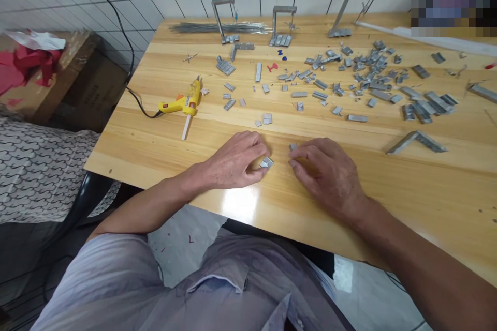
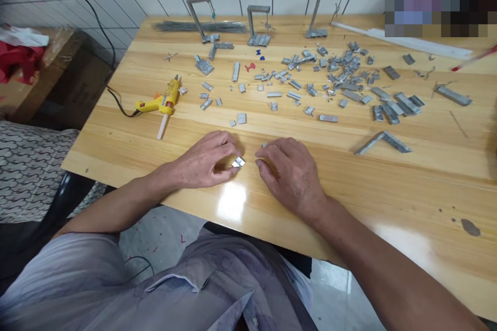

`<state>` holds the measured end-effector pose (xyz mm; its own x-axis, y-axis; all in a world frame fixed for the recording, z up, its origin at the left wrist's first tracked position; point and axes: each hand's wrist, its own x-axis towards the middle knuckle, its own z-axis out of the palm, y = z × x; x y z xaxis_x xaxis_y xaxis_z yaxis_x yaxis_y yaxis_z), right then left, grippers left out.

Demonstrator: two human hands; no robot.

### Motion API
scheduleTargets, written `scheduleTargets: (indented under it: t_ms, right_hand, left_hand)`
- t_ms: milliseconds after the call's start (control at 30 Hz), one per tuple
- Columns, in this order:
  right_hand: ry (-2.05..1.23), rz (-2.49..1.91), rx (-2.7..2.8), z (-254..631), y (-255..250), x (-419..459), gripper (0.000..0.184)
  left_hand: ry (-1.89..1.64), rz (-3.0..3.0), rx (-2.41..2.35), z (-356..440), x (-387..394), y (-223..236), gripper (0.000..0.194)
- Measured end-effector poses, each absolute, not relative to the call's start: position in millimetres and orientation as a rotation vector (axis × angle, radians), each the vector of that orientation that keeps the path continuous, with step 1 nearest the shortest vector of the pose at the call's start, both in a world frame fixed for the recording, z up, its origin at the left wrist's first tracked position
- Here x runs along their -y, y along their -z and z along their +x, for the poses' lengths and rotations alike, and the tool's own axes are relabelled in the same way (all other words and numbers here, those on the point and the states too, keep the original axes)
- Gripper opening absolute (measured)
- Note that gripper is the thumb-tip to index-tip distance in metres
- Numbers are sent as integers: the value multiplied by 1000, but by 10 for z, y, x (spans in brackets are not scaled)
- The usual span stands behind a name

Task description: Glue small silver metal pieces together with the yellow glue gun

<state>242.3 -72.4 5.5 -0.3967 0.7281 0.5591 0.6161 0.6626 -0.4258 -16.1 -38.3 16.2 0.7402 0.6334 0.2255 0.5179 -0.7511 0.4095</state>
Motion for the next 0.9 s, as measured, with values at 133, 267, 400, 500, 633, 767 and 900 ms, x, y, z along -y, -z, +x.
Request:
scheduleTargets:
  t_ms: [133, 267, 400, 500, 633, 767, 900]
  right_hand:
    - [-221, -1044, 2138, 2406, -41, 739, 6]
    - [-283, -1052, 2124, 2379, -48, 755, 5]
    - [-413, -1037, 2093, 2376, -67, 775, 7]
    - [-644, -1005, 2050, 2383, -99, 792, 13]
    - [-993, -959, 1969, 2384, -148, 798, 21]
    - [-1090, -937, 1929, 2386, -163, 774, 21]
    - [-1044, -904, 1951, 2393, -148, 759, 17]
  left_hand:
    - [-590, 2513, -812, -136, 391, -146, 8]
    - [-740, 2383, -750, -98, 402, -122, 8]
    - [-907, 2327, -694, -50, 417, -138, 7]
    - [-985, 2354, -652, -36, 415, -166, 8]
    - [-1083, 2355, -545, -48, 402, -171, 4]
    - [-1073, 2344, -468, -46, 404, -153, 3]
    - [-1040, 2331, -462, -23, 409, -152, 10]
